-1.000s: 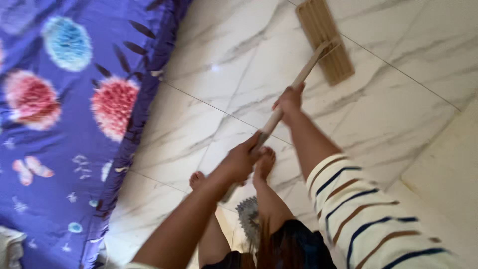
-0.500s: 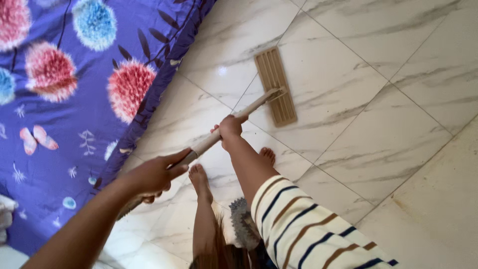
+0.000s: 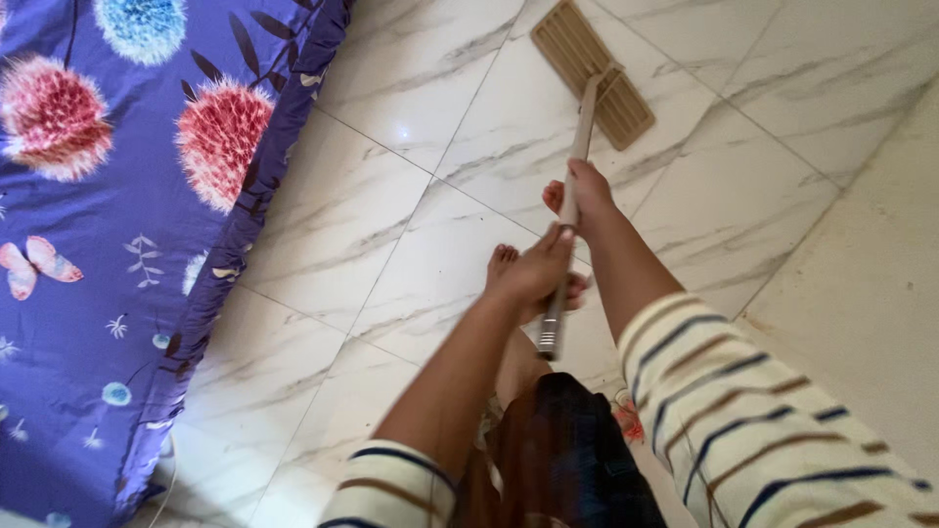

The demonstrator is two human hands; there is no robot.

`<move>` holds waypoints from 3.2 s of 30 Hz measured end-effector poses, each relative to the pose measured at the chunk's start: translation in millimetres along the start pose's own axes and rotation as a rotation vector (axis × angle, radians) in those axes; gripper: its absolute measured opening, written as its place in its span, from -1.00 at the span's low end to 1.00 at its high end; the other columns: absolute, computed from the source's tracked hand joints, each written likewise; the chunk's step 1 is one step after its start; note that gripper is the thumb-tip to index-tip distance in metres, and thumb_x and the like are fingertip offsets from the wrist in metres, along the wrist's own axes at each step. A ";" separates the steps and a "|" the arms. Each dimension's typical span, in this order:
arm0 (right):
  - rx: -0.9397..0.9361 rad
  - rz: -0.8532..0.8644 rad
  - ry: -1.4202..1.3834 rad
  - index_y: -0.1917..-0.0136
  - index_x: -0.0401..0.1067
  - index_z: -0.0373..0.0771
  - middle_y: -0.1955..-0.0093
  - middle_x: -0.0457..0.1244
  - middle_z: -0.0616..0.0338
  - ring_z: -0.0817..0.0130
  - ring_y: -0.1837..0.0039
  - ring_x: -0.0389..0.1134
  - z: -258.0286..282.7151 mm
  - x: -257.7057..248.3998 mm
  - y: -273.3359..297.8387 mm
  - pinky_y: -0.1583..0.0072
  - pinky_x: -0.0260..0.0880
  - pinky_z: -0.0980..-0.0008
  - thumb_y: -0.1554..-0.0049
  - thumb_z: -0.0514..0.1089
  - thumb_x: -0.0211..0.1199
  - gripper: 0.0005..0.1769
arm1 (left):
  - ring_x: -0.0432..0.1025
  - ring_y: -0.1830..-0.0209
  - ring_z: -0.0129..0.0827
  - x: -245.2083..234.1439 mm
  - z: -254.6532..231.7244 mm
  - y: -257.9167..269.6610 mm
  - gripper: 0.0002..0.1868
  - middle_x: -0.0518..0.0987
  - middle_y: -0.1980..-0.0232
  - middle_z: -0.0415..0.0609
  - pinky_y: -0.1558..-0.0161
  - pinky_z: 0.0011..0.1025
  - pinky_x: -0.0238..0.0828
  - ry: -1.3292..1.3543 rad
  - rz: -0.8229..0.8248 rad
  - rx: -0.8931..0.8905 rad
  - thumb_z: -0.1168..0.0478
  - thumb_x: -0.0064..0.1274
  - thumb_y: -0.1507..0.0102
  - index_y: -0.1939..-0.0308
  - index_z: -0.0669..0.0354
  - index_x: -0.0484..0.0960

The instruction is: The person sweeps the floor in a small room using a broom, moving items like a water jug and a fan base to reach different areas.

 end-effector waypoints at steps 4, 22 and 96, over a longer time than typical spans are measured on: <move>0.077 0.090 -0.095 -0.25 0.30 -0.43 0.11 0.36 -0.01 0.34 0.20 0.41 -17.9 -7.3 127.8 0.19 0.48 0.44 -0.40 0.04 0.01 -0.55 | 0.39 0.26 -0.35 -6.1 4.7 -19.5 -0.44 0.53 0.07 -0.03 0.26 -0.29 0.44 -0.233 -0.004 0.286 0.03 -0.17 -0.33 -0.45 -0.15 0.32; -0.452 0.062 0.068 -0.41 -0.01 0.04 -0.08 0.29 0.10 0.33 -0.03 0.46 -182.4 48.3 213.4 0.07 0.47 0.23 -0.20 -0.23 0.12 -0.41 | 0.48 0.00 -0.29 -157.8 121.7 57.2 -0.63 0.57 -0.12 0.08 -0.04 -0.29 0.55 -0.079 -0.217 0.486 0.28 -0.12 -0.40 -0.28 0.32 0.48; -0.363 -0.431 0.867 -0.63 -0.02 0.20 -0.05 0.38 -0.16 0.02 0.07 0.48 -83.5 -531.9 197.5 0.04 0.51 0.09 -0.21 0.15 0.02 -0.25 | 0.50 -0.12 -0.23 195.4 141.0 33.0 -0.59 0.54 -0.20 0.07 -0.17 -0.27 0.53 -0.234 -0.319 0.350 0.17 -0.29 -0.43 -0.33 0.16 0.42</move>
Point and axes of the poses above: each hand's wrist, its own y-axis away from the middle knuckle, its own x-axis out of the palm, z = x × y, the point moved 10 cm from there along -y, towards the middle knuckle
